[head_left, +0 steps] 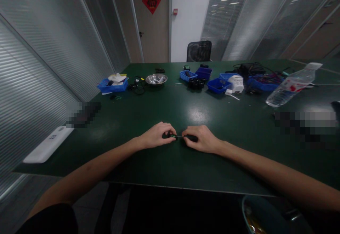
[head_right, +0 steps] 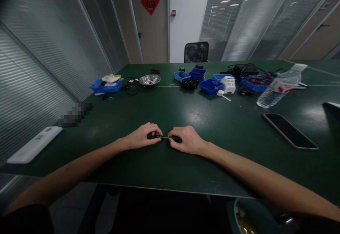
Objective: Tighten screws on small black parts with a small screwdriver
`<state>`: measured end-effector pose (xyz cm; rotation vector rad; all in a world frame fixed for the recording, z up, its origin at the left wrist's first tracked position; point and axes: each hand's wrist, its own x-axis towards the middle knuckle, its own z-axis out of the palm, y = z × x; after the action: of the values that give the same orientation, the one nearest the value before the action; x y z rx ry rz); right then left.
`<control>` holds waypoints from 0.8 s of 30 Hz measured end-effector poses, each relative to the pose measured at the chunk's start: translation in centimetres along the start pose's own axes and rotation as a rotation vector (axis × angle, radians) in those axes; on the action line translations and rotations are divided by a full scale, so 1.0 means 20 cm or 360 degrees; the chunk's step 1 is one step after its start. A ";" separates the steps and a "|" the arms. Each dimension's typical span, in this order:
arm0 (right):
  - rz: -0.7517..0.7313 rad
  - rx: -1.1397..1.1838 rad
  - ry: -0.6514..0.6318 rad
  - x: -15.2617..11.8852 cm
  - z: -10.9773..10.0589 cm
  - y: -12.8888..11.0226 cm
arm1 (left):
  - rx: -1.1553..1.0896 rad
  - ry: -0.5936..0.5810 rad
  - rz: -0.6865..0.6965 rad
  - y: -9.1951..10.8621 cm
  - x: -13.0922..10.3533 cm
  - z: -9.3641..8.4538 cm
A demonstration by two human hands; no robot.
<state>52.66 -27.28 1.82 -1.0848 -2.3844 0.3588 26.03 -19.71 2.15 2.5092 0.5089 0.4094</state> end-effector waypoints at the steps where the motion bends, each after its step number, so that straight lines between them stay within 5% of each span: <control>1: -0.0003 -0.0008 0.0002 0.00 0.00 0.00 | -0.0004 0.0003 0.0002 0.00 0.00 0.00; 10: -0.0003 -0.0057 -0.0031 0.00 0.02 0.00 | -0.0093 -0.0015 0.0005 0.01 0.01 0.03; 18: 0.0347 0.0064 0.0286 0.01 0.02 0.03 | -0.0204 0.0159 -0.0179 -0.05 -0.01 0.04; 24: 0.0372 0.0099 0.0330 0.01 0.01 0.03 | -0.0039 0.0168 -0.0175 -0.03 -0.01 0.02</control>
<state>52.77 -26.77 1.58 -1.3081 -2.0585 0.3774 25.74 -19.45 1.50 2.4324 0.6753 0.5045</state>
